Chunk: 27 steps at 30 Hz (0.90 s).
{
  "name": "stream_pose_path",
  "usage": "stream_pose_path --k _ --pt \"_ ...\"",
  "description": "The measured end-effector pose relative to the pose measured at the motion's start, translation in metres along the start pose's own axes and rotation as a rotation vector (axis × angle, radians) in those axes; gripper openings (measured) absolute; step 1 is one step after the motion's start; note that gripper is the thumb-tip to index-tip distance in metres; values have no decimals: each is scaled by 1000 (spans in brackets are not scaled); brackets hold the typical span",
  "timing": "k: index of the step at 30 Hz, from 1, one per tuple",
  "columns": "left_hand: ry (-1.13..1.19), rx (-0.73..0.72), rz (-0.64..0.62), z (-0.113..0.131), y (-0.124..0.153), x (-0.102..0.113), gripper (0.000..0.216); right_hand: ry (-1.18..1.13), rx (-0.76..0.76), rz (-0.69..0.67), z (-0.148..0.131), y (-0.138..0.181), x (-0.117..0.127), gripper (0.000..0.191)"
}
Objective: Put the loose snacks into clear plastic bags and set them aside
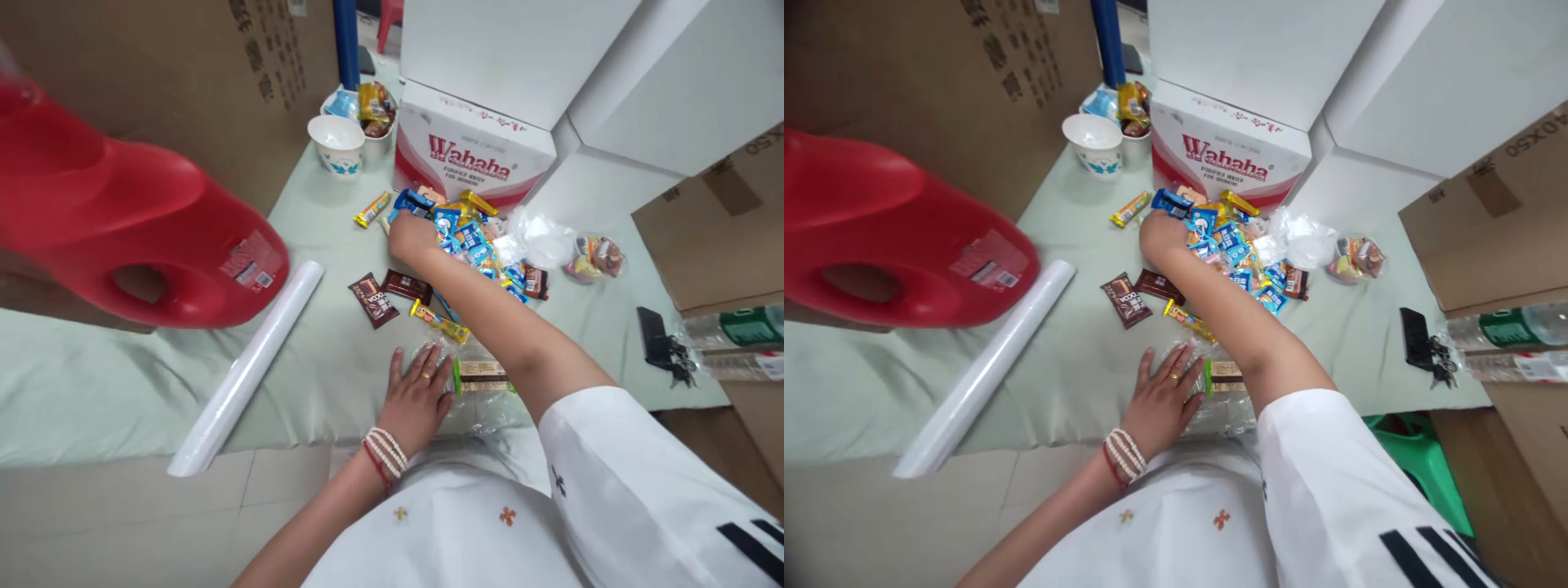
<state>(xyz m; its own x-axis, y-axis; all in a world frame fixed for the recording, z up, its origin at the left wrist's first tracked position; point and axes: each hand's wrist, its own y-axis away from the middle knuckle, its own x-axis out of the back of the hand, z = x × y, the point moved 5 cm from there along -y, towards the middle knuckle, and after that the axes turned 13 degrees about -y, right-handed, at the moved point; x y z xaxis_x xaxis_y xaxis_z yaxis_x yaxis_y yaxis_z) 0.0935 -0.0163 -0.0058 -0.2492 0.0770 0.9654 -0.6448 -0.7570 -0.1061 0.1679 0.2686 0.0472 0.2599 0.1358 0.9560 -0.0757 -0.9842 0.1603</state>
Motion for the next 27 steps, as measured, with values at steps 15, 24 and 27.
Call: stream_pose_path --k 15,24,27 --pt "-136 82 6 0 12 -1 61 -129 179 -142 33 78 23 48" --pt "-131 64 -14 -11 1 6 64 -567 487 -173 115 233 81 43" --pt "-114 48 -24 -14 -4 8 63 -739 336 -546 149 289 36 43"
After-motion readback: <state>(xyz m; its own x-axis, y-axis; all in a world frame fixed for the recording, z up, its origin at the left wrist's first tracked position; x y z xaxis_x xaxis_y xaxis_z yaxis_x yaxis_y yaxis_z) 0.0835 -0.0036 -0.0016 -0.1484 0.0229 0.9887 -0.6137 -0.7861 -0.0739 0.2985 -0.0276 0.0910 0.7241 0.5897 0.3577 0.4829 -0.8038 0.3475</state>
